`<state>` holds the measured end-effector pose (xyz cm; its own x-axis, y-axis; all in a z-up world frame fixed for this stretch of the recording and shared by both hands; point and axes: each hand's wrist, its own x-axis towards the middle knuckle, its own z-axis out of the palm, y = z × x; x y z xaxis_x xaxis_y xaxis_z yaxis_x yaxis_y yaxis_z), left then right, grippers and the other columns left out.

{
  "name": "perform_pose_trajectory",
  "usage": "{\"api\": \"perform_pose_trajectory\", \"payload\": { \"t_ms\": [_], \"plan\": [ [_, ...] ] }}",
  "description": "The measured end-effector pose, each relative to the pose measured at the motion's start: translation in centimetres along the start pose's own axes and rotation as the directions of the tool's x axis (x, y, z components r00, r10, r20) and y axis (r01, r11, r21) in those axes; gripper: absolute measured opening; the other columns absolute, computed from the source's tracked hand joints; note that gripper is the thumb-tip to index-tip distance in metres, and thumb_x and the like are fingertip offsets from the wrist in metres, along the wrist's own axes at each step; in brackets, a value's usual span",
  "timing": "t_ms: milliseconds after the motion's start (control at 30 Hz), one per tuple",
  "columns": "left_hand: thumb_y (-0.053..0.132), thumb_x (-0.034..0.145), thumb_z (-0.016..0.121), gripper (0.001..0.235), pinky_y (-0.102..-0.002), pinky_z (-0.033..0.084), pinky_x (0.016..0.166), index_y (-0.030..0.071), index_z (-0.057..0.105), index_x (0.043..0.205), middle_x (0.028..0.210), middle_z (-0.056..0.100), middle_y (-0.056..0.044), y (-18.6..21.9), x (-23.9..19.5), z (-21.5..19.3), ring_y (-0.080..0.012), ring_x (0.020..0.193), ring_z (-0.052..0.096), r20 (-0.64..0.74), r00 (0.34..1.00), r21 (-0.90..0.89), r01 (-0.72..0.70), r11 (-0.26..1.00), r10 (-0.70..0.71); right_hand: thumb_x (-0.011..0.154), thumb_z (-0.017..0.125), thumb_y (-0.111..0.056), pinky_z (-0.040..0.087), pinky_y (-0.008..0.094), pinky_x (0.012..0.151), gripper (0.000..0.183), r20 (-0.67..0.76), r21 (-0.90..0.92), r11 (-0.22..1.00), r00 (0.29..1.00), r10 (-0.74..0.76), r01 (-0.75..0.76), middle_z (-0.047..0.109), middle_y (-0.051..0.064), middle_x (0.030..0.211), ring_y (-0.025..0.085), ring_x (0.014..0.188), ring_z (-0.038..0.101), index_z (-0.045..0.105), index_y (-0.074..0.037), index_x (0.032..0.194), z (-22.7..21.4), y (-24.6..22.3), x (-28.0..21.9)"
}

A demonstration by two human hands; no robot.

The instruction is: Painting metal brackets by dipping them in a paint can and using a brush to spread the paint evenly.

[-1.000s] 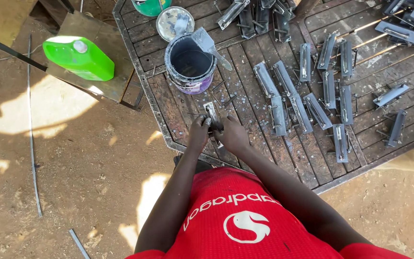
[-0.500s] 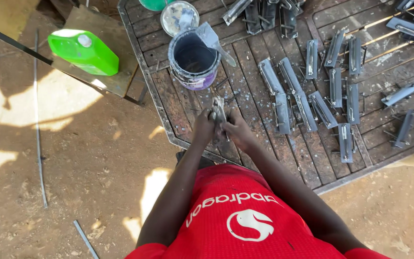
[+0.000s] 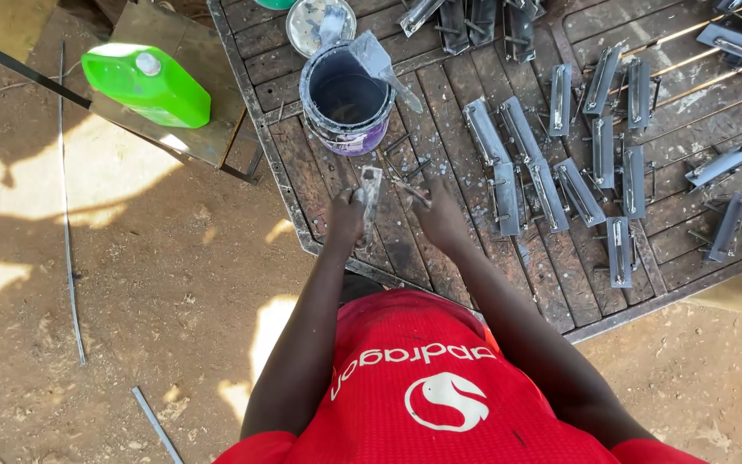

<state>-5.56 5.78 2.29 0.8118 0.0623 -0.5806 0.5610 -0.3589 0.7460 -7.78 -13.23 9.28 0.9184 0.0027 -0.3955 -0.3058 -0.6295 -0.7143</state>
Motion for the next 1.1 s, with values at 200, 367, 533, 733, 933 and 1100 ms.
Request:
{"api": "perform_pose_trajectory", "payload": {
  "t_ms": [200, 367, 533, 733, 933, 1100],
  "plan": [
    [0.039, 0.104, 0.054, 0.045, -0.057, 0.052, 0.095, 0.007, 0.067, 0.133, 0.123, 0.070, -0.022, -1.7, 3.9, 2.2, -0.0399, 0.117, 0.066, 0.134, 0.983, -0.067, -0.116, 0.991, 0.125, 0.100, 0.070, -0.029, 0.061, 0.032, 0.077, 0.065, 0.066, 0.655, 0.754, 0.998, -0.003, -0.041, 0.060, 0.015, 0.128, 0.024, 0.103, 0.070, 0.040, -0.007, 0.153, 1.2, 3.4, 3.6],
    [0.033, 0.104, 0.061, 0.043, -0.052, 0.051, 0.092, 0.003, 0.065, 0.133, 0.117, 0.070, -0.022, 2.3, -0.3, 0.5, -0.0297, 0.110, 0.065, 0.237, 0.953, -0.227, -0.136, 0.964, 0.190, 0.094, 0.074, -0.019, 0.067, 0.037, 0.070, 0.062, 0.148, 0.796, 0.584, 0.987, 0.063, -0.156, 0.058, 0.007, 0.112, 0.024, 0.085, 0.075, 0.045, -0.009, 0.147, -0.9, 2.6, 3.4],
    [0.022, 0.099, 0.064, 0.029, -0.056, 0.051, 0.101, 0.007, 0.069, 0.123, 0.119, 0.069, -0.021, 5.6, -3.0, 0.8, -0.0423, 0.119, 0.064, 0.204, 0.927, 0.058, -0.332, 0.942, 0.314, 0.102, 0.066, -0.031, 0.062, 0.061, 0.084, 0.058, 0.191, 0.853, 0.470, 0.973, 0.127, -0.228, 0.052, 0.018, 0.124, 0.040, 0.100, 0.070, 0.037, -0.012, 0.149, -0.6, 1.1, 3.0],
    [0.030, 0.102, 0.061, 0.024, -0.053, 0.054, 0.097, 0.015, 0.073, 0.114, 0.110, 0.070, -0.014, 9.0, -7.1, -1.8, -0.0387, 0.110, 0.069, 0.199, 0.882, 0.183, -0.463, 0.868, 0.428, 0.101, 0.068, -0.031, 0.065, 0.057, 0.073, 0.041, 0.073, 0.833, 0.521, 0.971, 0.228, -0.185, 0.068, 0.013, 0.102, 0.033, 0.084, 0.076, 0.051, -0.010, 0.132, -0.3, 2.6, 4.1],
    [0.020, 0.101, 0.059, 0.020, -0.056, 0.053, 0.094, 0.008, 0.070, 0.113, 0.107, 0.068, -0.023, 5.1, -4.6, -3.6, -0.0450, 0.110, 0.066, 0.016, 0.919, 0.093, -0.394, 0.914, 0.394, 0.101, 0.063, -0.025, 0.064, 0.059, 0.078, 0.039, 0.030, 0.870, 0.467, 0.962, 0.272, -0.159, 0.068, 0.016, 0.109, 0.037, 0.092, 0.076, 0.045, -0.012, 0.133, -1.5, 5.0, 5.7],
    [0.012, 0.102, 0.054, 0.020, -0.054, 0.056, 0.091, 0.010, 0.069, 0.115, 0.108, 0.068, -0.019, 4.9, -5.8, -3.2, -0.0399, 0.109, 0.068, 0.027, 0.943, 0.095, -0.332, 0.938, 0.331, 0.099, 0.063, -0.022, 0.064, 0.059, 0.078, 0.040, 0.018, 0.889, 0.436, 0.964, 0.266, -0.137, 0.065, 0.014, 0.108, 0.041, 0.093, 0.076, 0.045, -0.012, 0.134, -1.2, 5.4, 6.2]
  ]
}}
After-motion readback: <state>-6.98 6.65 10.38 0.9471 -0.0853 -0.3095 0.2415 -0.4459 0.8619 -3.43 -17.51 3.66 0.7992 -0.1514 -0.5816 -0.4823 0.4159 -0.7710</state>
